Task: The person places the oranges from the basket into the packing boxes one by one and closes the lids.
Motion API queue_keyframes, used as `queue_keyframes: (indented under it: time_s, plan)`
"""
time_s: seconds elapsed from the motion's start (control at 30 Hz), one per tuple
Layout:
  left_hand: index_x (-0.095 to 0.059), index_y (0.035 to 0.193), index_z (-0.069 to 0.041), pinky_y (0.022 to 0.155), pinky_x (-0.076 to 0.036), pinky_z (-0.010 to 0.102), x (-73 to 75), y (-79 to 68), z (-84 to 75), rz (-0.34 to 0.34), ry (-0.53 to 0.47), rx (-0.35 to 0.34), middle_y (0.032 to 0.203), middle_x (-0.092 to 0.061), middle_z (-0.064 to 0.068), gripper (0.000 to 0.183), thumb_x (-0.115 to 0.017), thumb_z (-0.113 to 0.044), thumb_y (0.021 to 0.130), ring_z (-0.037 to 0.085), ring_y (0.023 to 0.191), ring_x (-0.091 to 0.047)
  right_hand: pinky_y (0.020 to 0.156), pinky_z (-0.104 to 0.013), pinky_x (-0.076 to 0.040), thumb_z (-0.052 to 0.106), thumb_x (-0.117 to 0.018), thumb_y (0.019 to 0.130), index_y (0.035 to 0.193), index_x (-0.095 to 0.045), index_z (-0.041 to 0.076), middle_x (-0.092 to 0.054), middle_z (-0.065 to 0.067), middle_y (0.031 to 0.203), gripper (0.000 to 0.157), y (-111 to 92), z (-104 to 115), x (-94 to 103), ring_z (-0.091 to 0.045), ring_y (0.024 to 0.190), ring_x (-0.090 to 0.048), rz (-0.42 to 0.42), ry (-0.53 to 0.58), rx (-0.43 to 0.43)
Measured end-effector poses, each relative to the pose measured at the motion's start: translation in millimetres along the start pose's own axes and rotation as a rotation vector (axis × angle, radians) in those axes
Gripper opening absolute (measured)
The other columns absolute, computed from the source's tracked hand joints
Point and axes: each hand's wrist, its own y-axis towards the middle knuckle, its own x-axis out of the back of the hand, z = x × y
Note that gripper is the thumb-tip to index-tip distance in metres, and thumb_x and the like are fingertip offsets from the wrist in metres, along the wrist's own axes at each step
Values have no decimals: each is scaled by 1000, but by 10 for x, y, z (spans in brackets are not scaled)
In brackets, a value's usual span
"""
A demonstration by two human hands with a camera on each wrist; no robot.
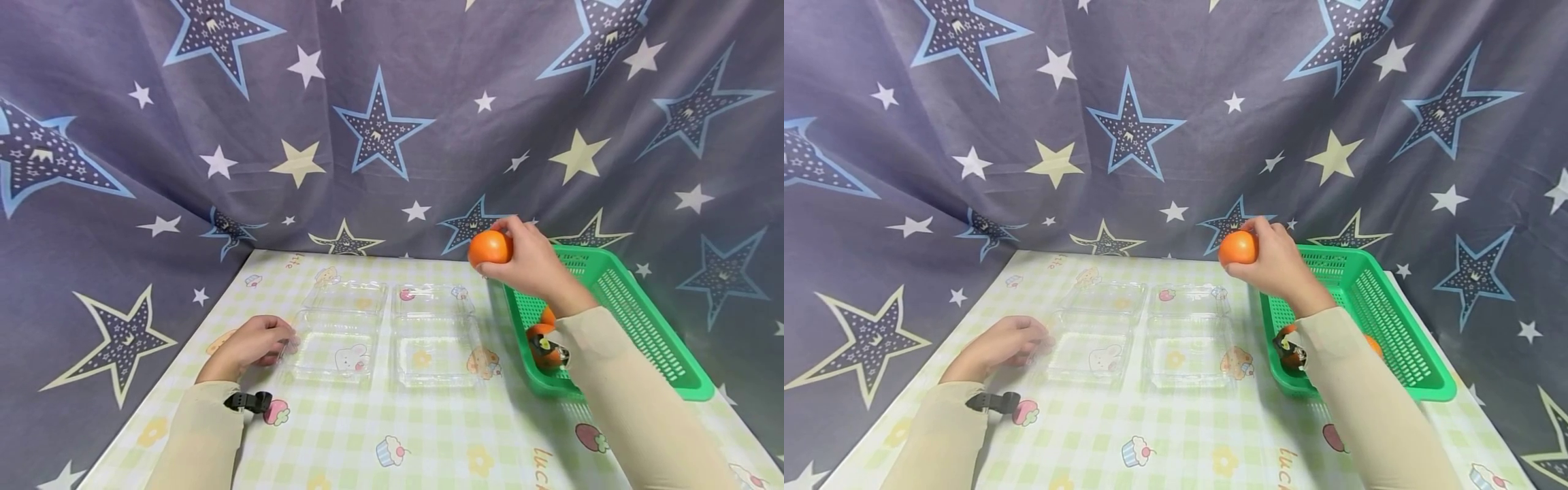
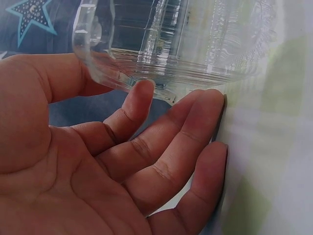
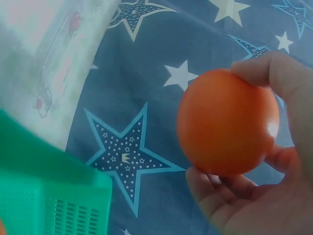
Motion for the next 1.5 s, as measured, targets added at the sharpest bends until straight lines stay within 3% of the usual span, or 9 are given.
queue_keyframes:
  time_s: [0.3,0.5,1.13,1.5]
  plan:
    - [-64,119,-5,71,-54,33,0,21,-4,6,0,1,107,-70,7,33,-62,-33,101,18,86,-63,87,-54,-53,38,-83,83,138,-48,15,-58,-10,129,69,-30,53,-17,-32,110,-55,-35,69,32]
    - [-64,118,-6,72,-53,33,3,31,-10,8,10,-1,109,-70,7,34,-62,-35,101,18,88,-63,86,-52,-54,39,-83,84,141,-47,21,-61,-6,129,70,-56,102,-31,-31,105,-61,-36,125,14]
    - [-65,111,-5,68,-53,32,22,48,14,5,1,5,102,-69,6,29,-63,-32,100,16,79,-61,85,-48,-56,54,-84,81,144,-57,27,-64,-6,130,74,-121,282,-154,-30,106,-63,-75,280,-13]
    - [-65,113,-5,69,-54,31,38,58,27,15,0,15,104,-70,7,31,-64,-33,100,16,82,-62,83,-44,-57,40,-90,79,141,-60,34,-60,0,136,69,-171,371,-291,-27,103,-65,-114,432,65]
